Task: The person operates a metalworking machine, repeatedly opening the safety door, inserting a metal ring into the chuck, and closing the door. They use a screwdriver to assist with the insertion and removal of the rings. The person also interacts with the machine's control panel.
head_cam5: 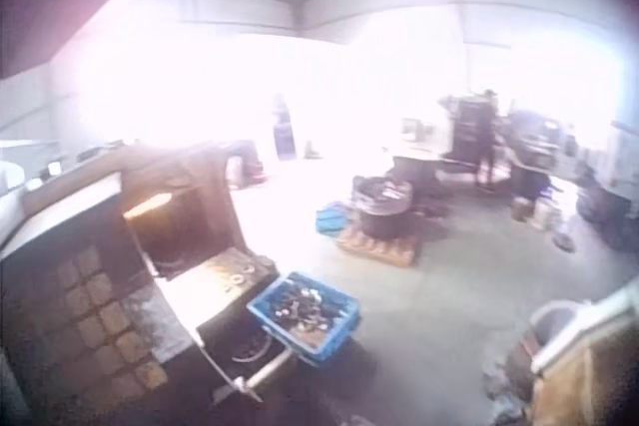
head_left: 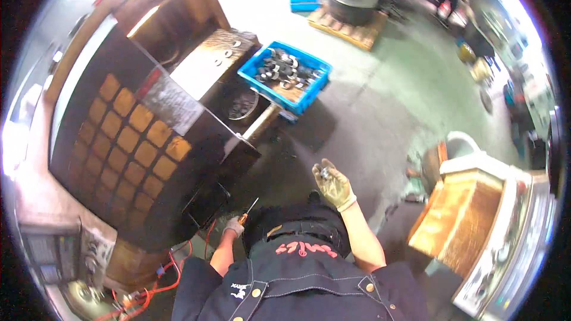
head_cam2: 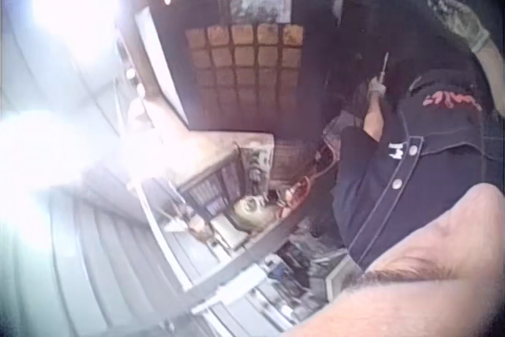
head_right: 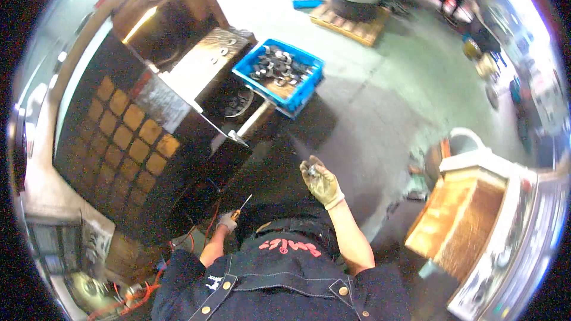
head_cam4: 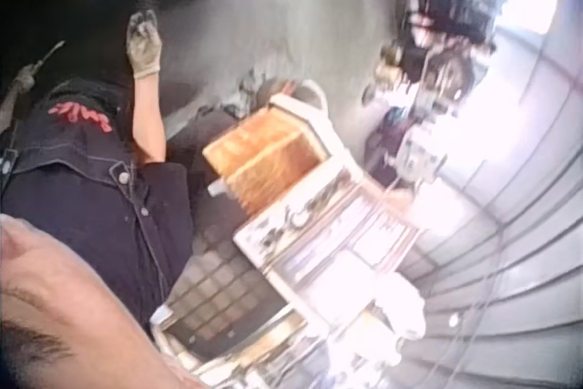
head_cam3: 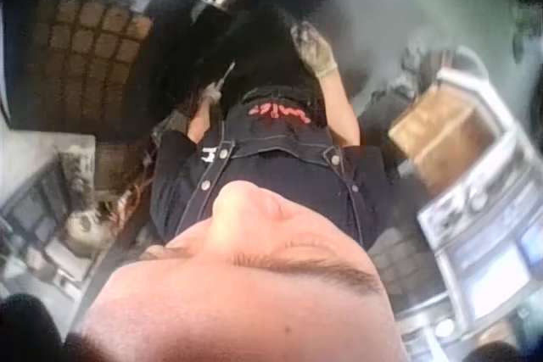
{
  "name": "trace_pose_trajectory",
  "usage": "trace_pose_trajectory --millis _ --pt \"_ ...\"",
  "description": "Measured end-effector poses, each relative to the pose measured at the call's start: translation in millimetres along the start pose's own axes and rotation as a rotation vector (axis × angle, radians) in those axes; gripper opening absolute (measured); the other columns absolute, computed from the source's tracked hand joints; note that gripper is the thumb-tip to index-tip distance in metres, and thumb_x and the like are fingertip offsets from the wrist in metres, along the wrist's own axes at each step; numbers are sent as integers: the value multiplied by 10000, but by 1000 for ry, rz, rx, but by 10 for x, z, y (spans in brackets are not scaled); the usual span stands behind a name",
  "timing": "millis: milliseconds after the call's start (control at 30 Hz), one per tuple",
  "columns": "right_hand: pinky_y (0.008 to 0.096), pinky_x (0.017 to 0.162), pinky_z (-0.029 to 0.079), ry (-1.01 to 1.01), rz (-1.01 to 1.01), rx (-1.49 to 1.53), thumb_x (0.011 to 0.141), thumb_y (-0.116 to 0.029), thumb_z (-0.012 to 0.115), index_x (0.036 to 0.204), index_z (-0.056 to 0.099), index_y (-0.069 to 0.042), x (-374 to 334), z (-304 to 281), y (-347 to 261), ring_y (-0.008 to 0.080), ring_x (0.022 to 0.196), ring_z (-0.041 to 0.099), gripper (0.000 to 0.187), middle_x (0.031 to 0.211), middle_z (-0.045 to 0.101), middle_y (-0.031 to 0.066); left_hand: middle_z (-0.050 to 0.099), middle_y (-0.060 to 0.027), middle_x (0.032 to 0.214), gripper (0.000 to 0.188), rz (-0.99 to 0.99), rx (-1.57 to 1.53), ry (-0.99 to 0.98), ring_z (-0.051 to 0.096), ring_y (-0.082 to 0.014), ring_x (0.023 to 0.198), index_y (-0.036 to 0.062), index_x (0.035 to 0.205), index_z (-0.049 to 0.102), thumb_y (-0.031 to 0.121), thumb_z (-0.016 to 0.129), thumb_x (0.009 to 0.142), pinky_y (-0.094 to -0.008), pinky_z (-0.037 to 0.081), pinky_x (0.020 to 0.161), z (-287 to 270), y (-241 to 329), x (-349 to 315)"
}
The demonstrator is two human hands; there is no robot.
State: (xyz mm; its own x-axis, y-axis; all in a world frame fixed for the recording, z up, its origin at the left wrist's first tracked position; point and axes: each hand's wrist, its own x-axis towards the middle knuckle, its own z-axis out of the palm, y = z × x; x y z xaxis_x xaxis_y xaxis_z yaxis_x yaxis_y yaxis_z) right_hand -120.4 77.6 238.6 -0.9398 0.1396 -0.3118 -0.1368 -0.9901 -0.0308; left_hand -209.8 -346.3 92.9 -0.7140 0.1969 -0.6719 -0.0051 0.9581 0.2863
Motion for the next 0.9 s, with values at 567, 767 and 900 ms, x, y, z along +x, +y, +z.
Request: trace_pose_trajectory --millis 567,767,900 --pt "370 733 529 186 561 -566 842 -185 619 1002 553 -72 3013 -47 896 278 806 620 207 909 624 116 605 -222 1073 419 -572 -475 -31 577 -350 1044 41 1140 561 178 588 745 -372 482 818 1331 -981 -315" --pt "398 828 522 -4 310 -623 824 -164 642 972 554 -39 3989 281 1281 293 859 604 213 954 612 165 562 -216 1132 459 -545 -449 -68 550 -348 1077 43 1188 513 203 575 762 -381 470 837 1159 -777 -80" --pt "442 839 523 225 437 -628 851 -177 608 1058 533 -6 3863 351 1360 352 964 597 278 1017 592 244 533 -212 1171 487 -548 -439 -92 532 -346 1099 44 1219 480 220 567 773 -388 462 850 1069 -719 29"
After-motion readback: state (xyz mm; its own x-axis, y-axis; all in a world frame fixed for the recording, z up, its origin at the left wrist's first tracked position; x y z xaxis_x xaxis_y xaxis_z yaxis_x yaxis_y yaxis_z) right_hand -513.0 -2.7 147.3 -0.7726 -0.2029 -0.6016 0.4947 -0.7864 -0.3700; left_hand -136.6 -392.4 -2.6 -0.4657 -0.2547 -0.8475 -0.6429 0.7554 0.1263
